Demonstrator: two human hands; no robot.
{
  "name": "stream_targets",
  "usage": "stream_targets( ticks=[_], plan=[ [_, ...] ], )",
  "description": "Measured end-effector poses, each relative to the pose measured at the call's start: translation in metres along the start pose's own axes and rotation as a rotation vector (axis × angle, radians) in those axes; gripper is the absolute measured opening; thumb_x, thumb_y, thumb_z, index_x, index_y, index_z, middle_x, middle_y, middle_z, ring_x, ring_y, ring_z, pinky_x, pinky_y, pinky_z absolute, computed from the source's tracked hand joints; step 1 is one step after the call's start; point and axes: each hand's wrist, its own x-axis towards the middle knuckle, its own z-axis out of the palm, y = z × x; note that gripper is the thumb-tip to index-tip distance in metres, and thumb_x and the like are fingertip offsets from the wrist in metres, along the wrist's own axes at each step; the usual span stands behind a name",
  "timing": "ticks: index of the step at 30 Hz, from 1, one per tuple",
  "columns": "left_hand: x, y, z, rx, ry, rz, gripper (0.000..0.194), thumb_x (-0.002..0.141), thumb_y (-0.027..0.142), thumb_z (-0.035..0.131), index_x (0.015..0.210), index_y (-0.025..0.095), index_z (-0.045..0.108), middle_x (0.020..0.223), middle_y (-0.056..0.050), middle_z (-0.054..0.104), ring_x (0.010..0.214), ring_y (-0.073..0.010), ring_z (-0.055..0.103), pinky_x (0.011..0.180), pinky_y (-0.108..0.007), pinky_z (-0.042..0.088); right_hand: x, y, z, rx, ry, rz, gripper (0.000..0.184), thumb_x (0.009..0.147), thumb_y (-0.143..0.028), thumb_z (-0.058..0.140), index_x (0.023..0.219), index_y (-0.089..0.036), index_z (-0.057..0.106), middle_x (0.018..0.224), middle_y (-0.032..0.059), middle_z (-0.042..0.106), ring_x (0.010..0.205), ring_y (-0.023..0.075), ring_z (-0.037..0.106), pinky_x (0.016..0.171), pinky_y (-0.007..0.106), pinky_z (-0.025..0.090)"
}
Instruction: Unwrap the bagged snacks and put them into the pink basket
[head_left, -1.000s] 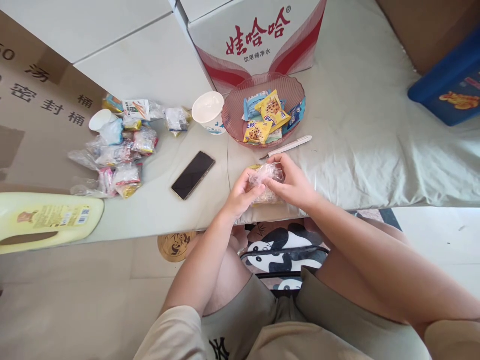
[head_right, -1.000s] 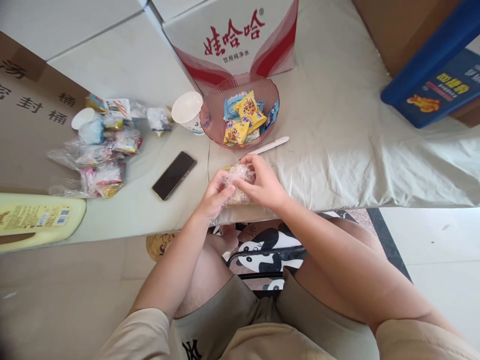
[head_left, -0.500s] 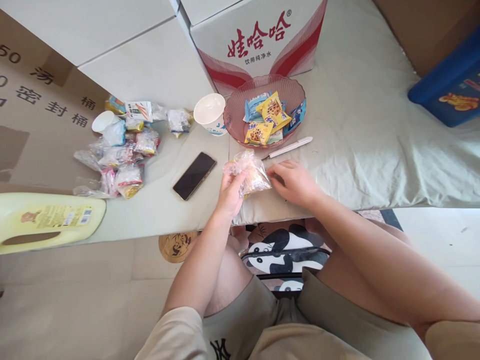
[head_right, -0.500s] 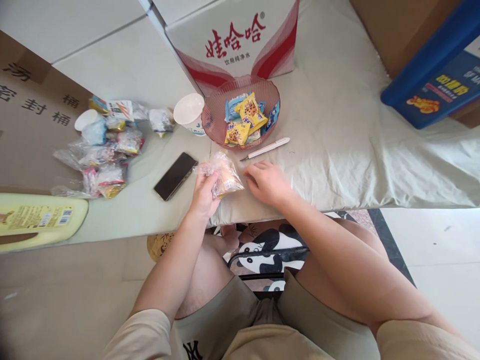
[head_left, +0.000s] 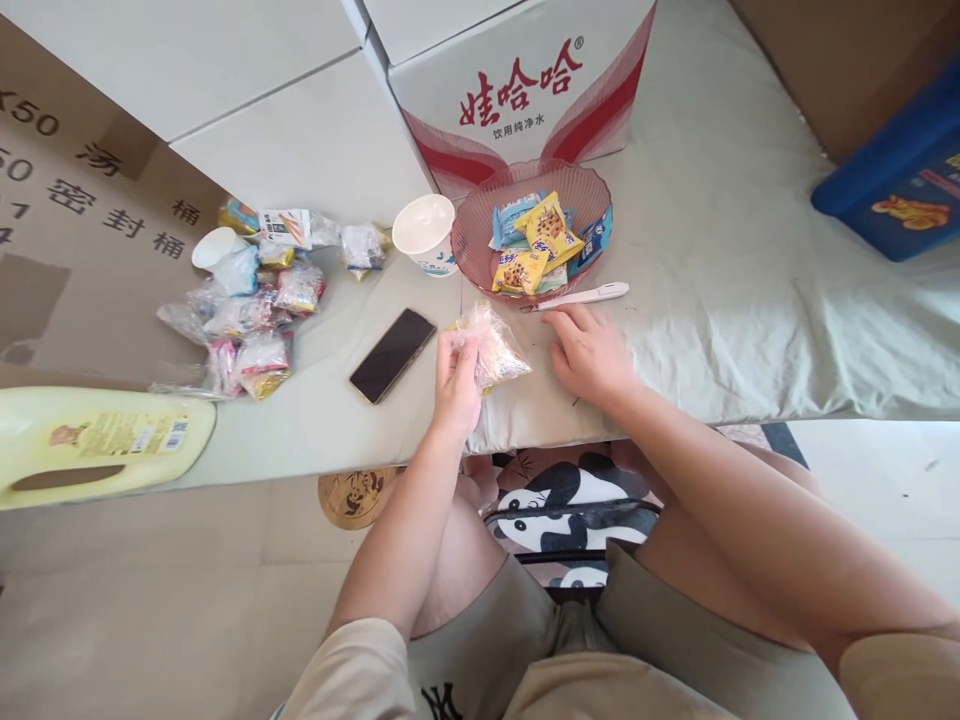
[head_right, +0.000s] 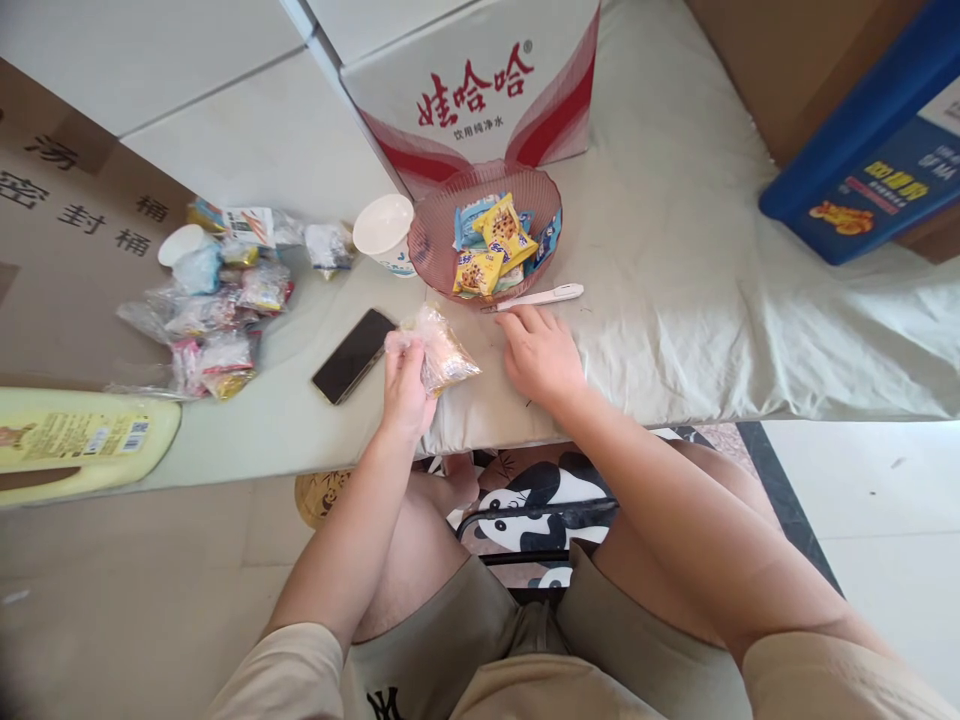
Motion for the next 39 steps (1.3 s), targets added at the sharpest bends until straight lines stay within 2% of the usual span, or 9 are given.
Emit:
stream_targets(
  ticks=[4, 7, 12, 15, 18, 23, 29, 33, 39],
  plan=[
    [0.001, -0.003, -0.004, 0.059, -0.008, 0.033, 0.040, 0.074, 0.053, 0.078, 0.093, 0.027, 0.053, 0.088, 0.003, 0.057, 0.080, -0.0129, 0.057, 0.078, -0.027, 0.049, 0.000, 0.000, 0.001, -0.076, 0.066, 0.029, 0.048, 0.091, -0.023, 0.045, 0.136, -0.011, 0.055, 0.147, 0.0147, 0.054, 0.140, 0.0348, 0.040, 0.113, 0.050, 0.030],
    [0.000, -0.002, -0.003, 0.029, -0.040, 0.015, 0.046, 0.072, 0.047, 0.081, 0.103, 0.032, 0.052, 0.097, 0.002, 0.059, 0.083, -0.0138, 0.059, 0.078, -0.028, 0.050, -0.001, 0.002, 0.005, -0.107, 0.046, 0.018, 0.049, 0.092, -0.026, 0.044, 0.138, -0.011, 0.052, 0.151, 0.0154, 0.049, 0.141, 0.0354, 0.037, 0.114, 0.052, 0.028],
    [0.001, 0.002, 0.000, -0.045, 0.007, 0.008, 0.062, 0.070, 0.033, 0.083, 0.119, 0.037, 0.045, 0.110, 0.001, 0.063, 0.093, -0.0154, 0.064, 0.083, -0.029, 0.052, 0.003, 0.006, 0.007, -0.157, 0.064, 0.049, 0.040, 0.092, -0.018, 0.042, 0.127, -0.011, 0.060, 0.125, 0.0199, 0.063, 0.116, 0.0345, 0.055, 0.102, 0.050, 0.035],
    [0.003, 0.003, -0.001, -0.042, 0.046, -0.014, 0.054, 0.069, 0.028, 0.079, 0.113, 0.033, 0.049, 0.106, 0.000, 0.064, 0.092, -0.0161, 0.064, 0.082, -0.029, 0.053, 0.004, 0.010, 0.001, -0.134, 0.027, 0.041, 0.031, 0.095, -0.020, 0.041, 0.109, -0.015, 0.068, 0.116, 0.0183, 0.067, 0.103, 0.0322, 0.059, 0.089, 0.044, 0.039],
    [0.003, 0.005, -0.002, -0.067, 0.016, -0.049, 0.043, 0.067, 0.026, 0.076, 0.103, 0.028, 0.054, 0.105, -0.001, 0.065, 0.095, -0.0176, 0.065, 0.086, -0.032, 0.053, 0.001, 0.008, -0.008, -0.100, 0.021, 0.036, 0.028, 0.098, -0.026, 0.043, 0.108, -0.020, 0.068, 0.108, 0.0130, 0.071, 0.100, 0.0297, 0.060, 0.087, 0.042, 0.037],
    [0.005, 0.003, 0.000, -0.055, 0.013, 0.030, 0.046, 0.062, 0.024, 0.082, 0.096, 0.027, 0.053, 0.094, 0.002, 0.064, 0.087, -0.0139, 0.063, 0.084, -0.028, 0.051, -0.009, -0.013, -0.019, 0.103, -0.088, 0.061, 0.036, 0.101, -0.041, 0.036, 0.118, -0.024, 0.062, 0.098, 0.0076, 0.072, 0.076, 0.0228, 0.062, 0.066, 0.032, 0.035],
    [0.000, 0.001, 0.002, 0.062, -0.031, 0.009, 0.051, 0.061, 0.032, 0.089, 0.092, 0.024, 0.049, 0.083, 0.005, 0.061, 0.073, -0.0102, 0.059, 0.071, -0.023, 0.048, -0.008, -0.031, -0.015, 0.409, -0.272, 0.101, 0.040, 0.100, -0.038, 0.026, 0.082, -0.020, 0.057, 0.073, 0.0057, 0.066, 0.068, 0.0190, 0.059, 0.066, 0.030, 0.037],
    [0.001, 0.005, 0.000, 0.025, -0.040, -0.018, 0.054, 0.057, 0.035, 0.092, 0.091, 0.024, 0.051, 0.084, 0.004, 0.063, 0.074, -0.0104, 0.061, 0.071, -0.023, 0.049, -0.005, -0.032, -0.019, 0.269, -0.270, 0.107, 0.038, 0.099, -0.038, 0.029, 0.089, -0.019, 0.061, 0.081, 0.0082, 0.068, 0.071, 0.0201, 0.060, 0.064, 0.031, 0.034],
    [0.018, 0.016, -0.016, -0.179, 0.117, -0.033, 0.054, 0.062, 0.037, 0.088, 0.102, 0.028, 0.053, 0.102, 0.001, 0.067, 0.089, -0.0136, 0.066, 0.075, -0.026, 0.053, -0.004, -0.017, -0.034, -0.010, -0.314, 0.209, 0.036, 0.097, -0.038, 0.037, 0.096, -0.021, 0.069, 0.099, 0.0100, 0.072, 0.080, 0.0244, 0.063, 0.059, 0.033, 0.028]
  ],
)
